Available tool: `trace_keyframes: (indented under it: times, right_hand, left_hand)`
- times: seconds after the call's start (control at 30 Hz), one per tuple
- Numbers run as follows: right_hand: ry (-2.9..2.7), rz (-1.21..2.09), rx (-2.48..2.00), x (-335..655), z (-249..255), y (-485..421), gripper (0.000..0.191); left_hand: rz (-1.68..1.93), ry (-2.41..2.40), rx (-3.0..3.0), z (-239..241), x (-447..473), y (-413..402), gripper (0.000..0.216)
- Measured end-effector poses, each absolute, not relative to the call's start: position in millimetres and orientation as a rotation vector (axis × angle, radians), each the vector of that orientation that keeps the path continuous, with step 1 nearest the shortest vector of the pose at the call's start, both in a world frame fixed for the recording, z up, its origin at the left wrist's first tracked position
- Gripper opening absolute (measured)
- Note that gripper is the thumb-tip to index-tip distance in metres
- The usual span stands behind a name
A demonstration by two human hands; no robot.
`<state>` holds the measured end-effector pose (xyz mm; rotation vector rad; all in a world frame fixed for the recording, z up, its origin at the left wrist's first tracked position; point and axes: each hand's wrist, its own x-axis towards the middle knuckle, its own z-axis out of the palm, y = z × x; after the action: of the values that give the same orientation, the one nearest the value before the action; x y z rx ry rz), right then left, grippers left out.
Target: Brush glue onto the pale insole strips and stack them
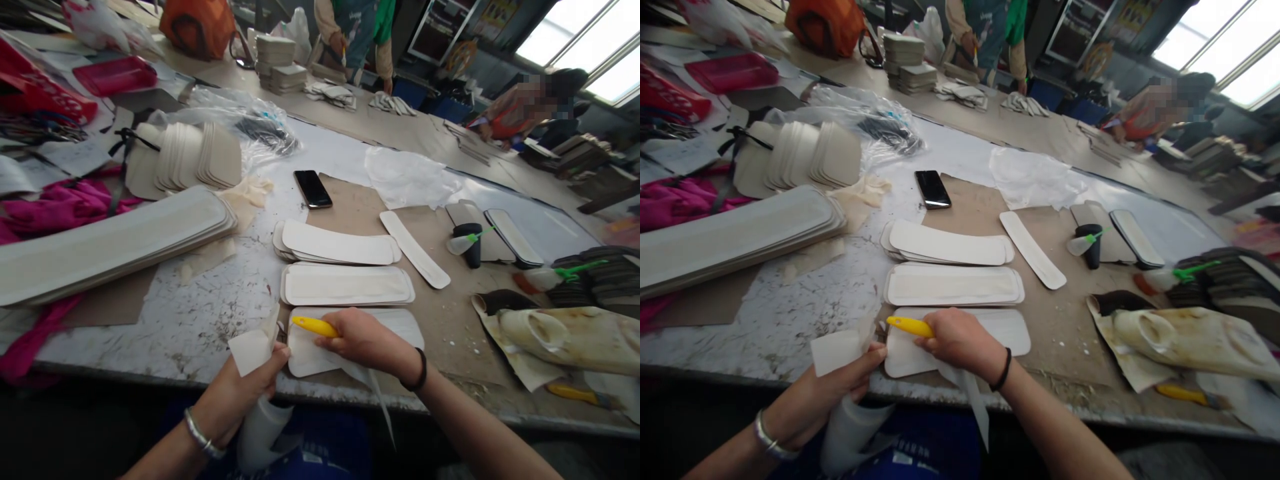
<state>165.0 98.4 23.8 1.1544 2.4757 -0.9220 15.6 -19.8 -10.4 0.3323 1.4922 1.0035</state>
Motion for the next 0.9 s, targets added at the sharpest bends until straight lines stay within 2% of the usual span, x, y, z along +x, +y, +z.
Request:
trace_keyframes:
  times: [0.43, 0.57, 0.7, 0.9]
  right_hand:
    - [2.637, -0.642, 1.047, 180, 20, 89, 0.017]
    - [2.490, -0.612, 1.334, 240, 31, 94, 0.013]
    - [2.340, -0.606, 1.664, 297, 34, 101, 0.020]
    - [2.228, -0.417, 1.784, 297, 21, 101, 0.022]
  left_hand:
    - [0.896, 1.698, 0.420, -21, 24, -7, 0.031]
    - [0.871, 1.771, 0.517, -19, 26, -11, 0.031]
    - [0.798, 1.821, 0.513, -19, 26, -12, 0.034]
    - [0.682, 1.933, 0.614, -20, 26, -9, 0.036]
